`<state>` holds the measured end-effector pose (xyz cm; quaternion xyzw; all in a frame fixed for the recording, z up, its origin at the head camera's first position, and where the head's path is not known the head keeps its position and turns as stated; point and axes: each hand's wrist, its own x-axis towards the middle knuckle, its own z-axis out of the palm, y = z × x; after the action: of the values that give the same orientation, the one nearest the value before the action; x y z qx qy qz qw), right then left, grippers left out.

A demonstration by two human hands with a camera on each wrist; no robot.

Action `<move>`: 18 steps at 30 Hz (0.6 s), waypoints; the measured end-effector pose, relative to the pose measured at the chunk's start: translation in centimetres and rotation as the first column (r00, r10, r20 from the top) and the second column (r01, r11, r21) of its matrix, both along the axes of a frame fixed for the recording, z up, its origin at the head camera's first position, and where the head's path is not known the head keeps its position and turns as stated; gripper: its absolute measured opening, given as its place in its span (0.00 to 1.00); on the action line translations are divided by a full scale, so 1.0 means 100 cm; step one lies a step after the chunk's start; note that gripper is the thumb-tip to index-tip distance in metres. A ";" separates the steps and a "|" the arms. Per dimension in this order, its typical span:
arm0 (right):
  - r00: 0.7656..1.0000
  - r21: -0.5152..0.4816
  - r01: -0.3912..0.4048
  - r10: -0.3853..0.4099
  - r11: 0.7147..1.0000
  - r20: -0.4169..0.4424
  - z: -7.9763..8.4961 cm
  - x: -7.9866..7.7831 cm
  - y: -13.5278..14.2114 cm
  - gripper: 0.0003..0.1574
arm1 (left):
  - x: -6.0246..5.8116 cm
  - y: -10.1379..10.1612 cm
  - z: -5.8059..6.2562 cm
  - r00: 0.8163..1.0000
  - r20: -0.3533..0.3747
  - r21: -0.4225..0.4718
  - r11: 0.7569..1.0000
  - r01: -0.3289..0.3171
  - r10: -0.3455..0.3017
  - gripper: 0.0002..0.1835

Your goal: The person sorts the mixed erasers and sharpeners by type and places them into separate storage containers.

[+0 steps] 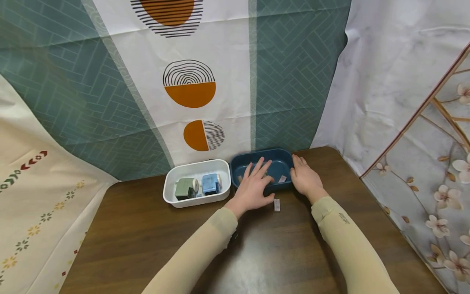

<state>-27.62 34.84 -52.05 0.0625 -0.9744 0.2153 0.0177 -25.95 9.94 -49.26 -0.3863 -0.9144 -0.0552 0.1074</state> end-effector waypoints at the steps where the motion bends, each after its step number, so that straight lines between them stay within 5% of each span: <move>1: 1.000 0.003 -0.001 0.001 1.000 0.007 0.000 0.000 0.000 0.39 | 0.002 0.001 -0.001 1.000 0.006 -0.001 1.000 0.002 -0.002 0.23; 11: 1.000 0.017 0.005 -0.005 1.000 0.021 0.002 0.000 -0.001 0.39 | 0.023 0.006 -0.008 0.998 0.008 0.031 0.998 0.054 -0.054 0.22; 18: 1.000 0.011 0.005 -0.006 1.000 0.026 0.000 0.001 0.001 0.39 | 0.034 0.010 -0.015 0.998 0.011 -0.073 0.995 0.061 -0.061 0.25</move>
<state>-27.54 34.90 -52.01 0.0571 -0.9759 0.2105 0.0055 -22.59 10.92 -50.76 -0.4175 -0.9041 -0.0266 0.0875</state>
